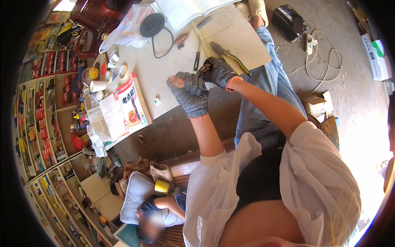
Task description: The person sits on the floor and uses pliers to remove copper wire from a motor stator. They repeatedly pull and twist the wire to detach it from the component.
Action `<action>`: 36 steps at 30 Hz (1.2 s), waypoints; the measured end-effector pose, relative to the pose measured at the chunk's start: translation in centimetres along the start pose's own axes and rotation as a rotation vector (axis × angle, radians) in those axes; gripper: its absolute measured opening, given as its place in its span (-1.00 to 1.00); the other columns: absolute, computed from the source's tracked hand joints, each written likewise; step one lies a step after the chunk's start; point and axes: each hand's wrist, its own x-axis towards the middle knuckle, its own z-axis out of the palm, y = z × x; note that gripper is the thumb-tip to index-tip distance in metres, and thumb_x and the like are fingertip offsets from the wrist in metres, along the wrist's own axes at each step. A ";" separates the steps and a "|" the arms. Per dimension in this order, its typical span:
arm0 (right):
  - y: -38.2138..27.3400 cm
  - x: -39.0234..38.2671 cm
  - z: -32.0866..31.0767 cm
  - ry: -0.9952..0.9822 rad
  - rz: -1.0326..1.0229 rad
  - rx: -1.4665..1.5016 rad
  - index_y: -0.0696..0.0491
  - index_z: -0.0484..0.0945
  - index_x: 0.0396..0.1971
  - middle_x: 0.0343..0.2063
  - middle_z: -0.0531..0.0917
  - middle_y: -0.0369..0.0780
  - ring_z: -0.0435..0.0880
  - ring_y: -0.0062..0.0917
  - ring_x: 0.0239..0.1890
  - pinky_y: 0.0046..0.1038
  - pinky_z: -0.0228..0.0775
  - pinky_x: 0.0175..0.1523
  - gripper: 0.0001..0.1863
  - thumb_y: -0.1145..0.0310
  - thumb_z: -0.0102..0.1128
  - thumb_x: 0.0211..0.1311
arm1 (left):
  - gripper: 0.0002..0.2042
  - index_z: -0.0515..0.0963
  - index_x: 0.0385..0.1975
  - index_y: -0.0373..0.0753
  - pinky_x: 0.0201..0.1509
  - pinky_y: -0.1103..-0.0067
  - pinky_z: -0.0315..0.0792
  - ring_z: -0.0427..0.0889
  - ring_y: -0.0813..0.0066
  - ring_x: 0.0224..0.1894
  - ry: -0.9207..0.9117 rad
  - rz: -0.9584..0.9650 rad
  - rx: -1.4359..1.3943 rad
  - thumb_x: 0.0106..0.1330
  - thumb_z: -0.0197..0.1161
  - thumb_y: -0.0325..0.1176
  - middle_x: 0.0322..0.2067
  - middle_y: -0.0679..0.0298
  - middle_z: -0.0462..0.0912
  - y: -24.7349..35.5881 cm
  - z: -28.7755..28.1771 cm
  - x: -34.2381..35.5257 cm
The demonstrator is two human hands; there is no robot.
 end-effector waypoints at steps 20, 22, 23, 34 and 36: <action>0.1 -10.4 -19.7 0.121 -0.153 0.281 0.14 0.46 -0.22 -0.38 0.60 -0.28 0.57 -0.60 -0.34 -0.54 0.46 -0.21 -0.70 0.39 0.23 0.03 | -0.58 0.37 0.04 -0.26 -0.43 0.69 0.47 0.55 0.54 -0.35 -0.337 -0.427 1.051 0.18 0.21 -0.32 -0.25 0.19 0.57 0.3 6.0 -3.4; -1.1 -10.6 -20.4 0.131 -0.047 0.364 0.15 0.48 -0.16 -0.40 0.60 -0.26 0.57 -0.64 -0.37 -0.60 0.44 -0.31 -0.62 0.29 0.23 0.02 | -0.59 0.36 0.06 -0.21 -0.41 0.70 0.46 0.53 0.56 -0.35 -0.484 -0.380 1.129 0.18 0.20 -0.43 -0.23 0.21 0.57 -0.1 5.5 -3.2; -1.5 -10.8 -20.6 0.073 -0.021 0.463 0.15 0.48 -0.17 -0.41 0.60 -0.25 0.57 -0.65 -0.39 -0.62 0.44 -0.33 -0.63 0.29 0.22 0.02 | -0.58 0.35 0.07 -0.16 -0.34 0.65 0.45 0.52 0.54 -0.35 -0.693 -0.178 1.088 0.18 0.16 -0.55 -0.21 0.21 0.56 -0.7 4.9 -2.9; -8.1 -12.9 -18.4 -0.059 -0.350 0.090 0.15 0.43 -0.28 -0.43 0.61 -0.20 0.59 -0.63 -0.49 -0.61 0.47 -0.39 -0.70 0.41 0.28 -0.01 | -0.79 0.50 -0.33 -0.23 -0.41 0.39 0.43 0.57 0.10 -0.47 -0.422 0.263 1.833 0.17 0.20 -0.23 -0.53 0.13 0.59 -3.8 6.7 -2.2; -9.6 -14.8 -16.8 0.025 -0.346 -0.100 0.13 0.40 -0.28 -0.45 0.60 -0.25 0.59 -0.63 -0.42 -0.58 0.47 -0.31 -0.63 0.47 0.36 -0.10 | -0.83 0.48 -0.33 -0.28 -0.38 0.46 0.42 0.57 0.24 -0.47 -0.250 0.215 1.608 0.20 0.17 -0.32 -0.51 0.13 0.58 -5.0 6.3 -2.0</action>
